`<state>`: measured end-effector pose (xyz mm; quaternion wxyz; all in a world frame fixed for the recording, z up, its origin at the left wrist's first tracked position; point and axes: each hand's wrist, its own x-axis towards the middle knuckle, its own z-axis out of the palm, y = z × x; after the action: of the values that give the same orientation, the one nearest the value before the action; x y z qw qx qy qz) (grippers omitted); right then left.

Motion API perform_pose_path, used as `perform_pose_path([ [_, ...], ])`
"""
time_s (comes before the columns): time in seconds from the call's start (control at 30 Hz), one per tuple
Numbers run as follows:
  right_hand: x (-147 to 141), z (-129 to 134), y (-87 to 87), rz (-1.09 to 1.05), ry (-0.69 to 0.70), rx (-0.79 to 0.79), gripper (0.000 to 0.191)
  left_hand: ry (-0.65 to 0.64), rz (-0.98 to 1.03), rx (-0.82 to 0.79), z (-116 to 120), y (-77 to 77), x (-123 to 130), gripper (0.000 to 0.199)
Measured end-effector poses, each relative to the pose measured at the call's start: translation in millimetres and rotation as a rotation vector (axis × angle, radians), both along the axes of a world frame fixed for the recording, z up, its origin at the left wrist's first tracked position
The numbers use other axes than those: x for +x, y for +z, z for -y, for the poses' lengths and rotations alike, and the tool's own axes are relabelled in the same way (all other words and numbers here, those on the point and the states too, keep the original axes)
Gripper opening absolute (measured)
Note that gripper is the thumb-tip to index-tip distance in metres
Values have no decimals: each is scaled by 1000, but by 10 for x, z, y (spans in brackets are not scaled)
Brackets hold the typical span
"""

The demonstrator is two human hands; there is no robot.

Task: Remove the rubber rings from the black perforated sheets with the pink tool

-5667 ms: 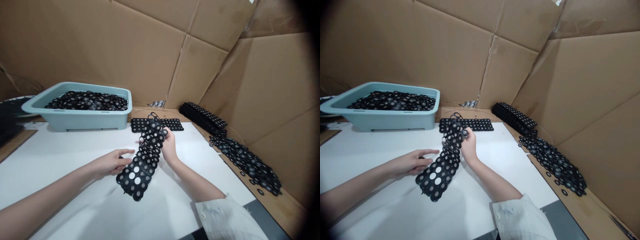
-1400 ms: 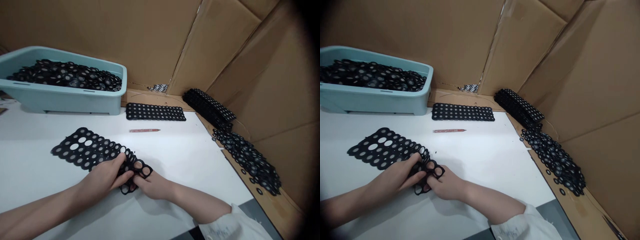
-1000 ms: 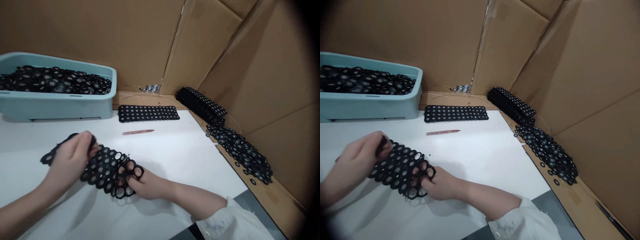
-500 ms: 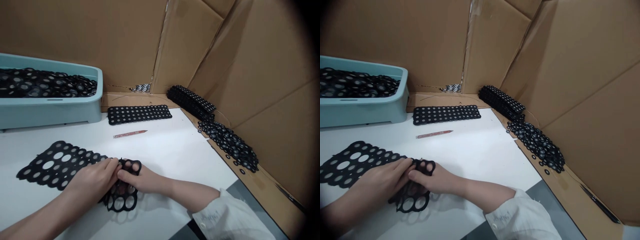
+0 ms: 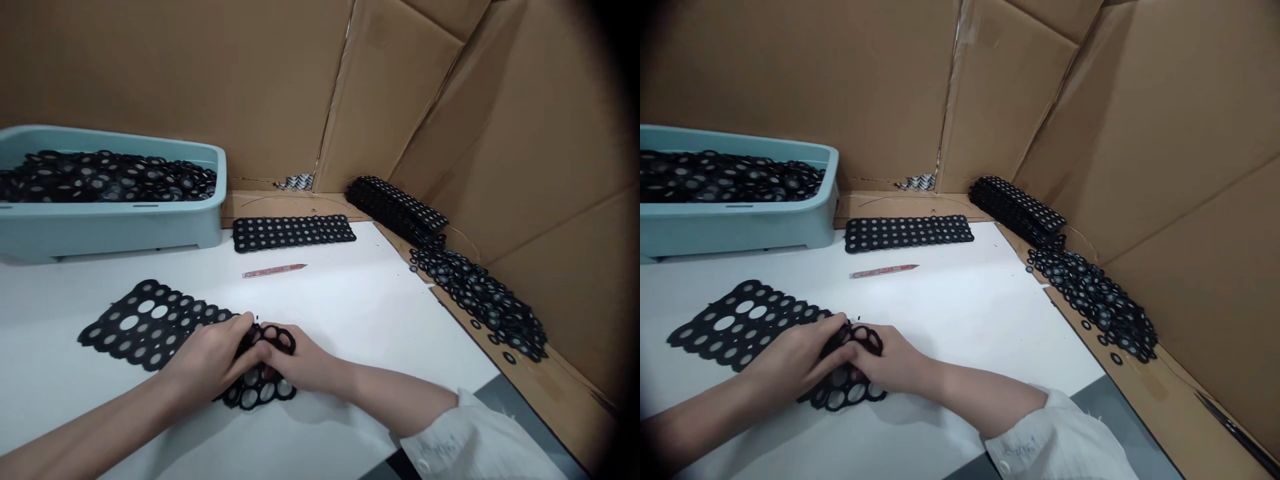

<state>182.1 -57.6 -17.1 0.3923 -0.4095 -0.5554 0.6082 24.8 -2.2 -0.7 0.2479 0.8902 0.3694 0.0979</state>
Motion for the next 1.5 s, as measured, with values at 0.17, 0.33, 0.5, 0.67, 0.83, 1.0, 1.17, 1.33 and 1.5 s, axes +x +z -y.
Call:
perform_pose_path([
  [0.17,19,-38,13,41,-82,23,14,256,288,-225,-90,69,10,41],
  [0.33,14,-40,-7,-18,-108,-40,17,603,512,-112,-255,70,-85,38],
  [0.5,-7,-70,-29,-37,-162,-80,23,320,209,143,-140,-23,-67,33],
  [0.67,-19,-90,-28,-86,-143,-62,17,226,-34,257,1,-74,15,27],
  [0.83,-47,-36,-5,-90,-130,11,12,206,-82,156,68,-58,17,31],
  [1.0,-73,-10,-7,-85,-116,27,9,143,12,30,93,-34,-25,29],
  [1.17,-73,-112,-65,-199,-204,-92,8,298,334,-247,-30,-11,8,39],
  [1.33,-48,-160,-54,-256,-204,-109,13,466,600,-576,-141,-29,20,39],
  [1.5,-8,-119,-20,-281,-228,-144,12,606,659,-380,-235,27,-95,35],
])
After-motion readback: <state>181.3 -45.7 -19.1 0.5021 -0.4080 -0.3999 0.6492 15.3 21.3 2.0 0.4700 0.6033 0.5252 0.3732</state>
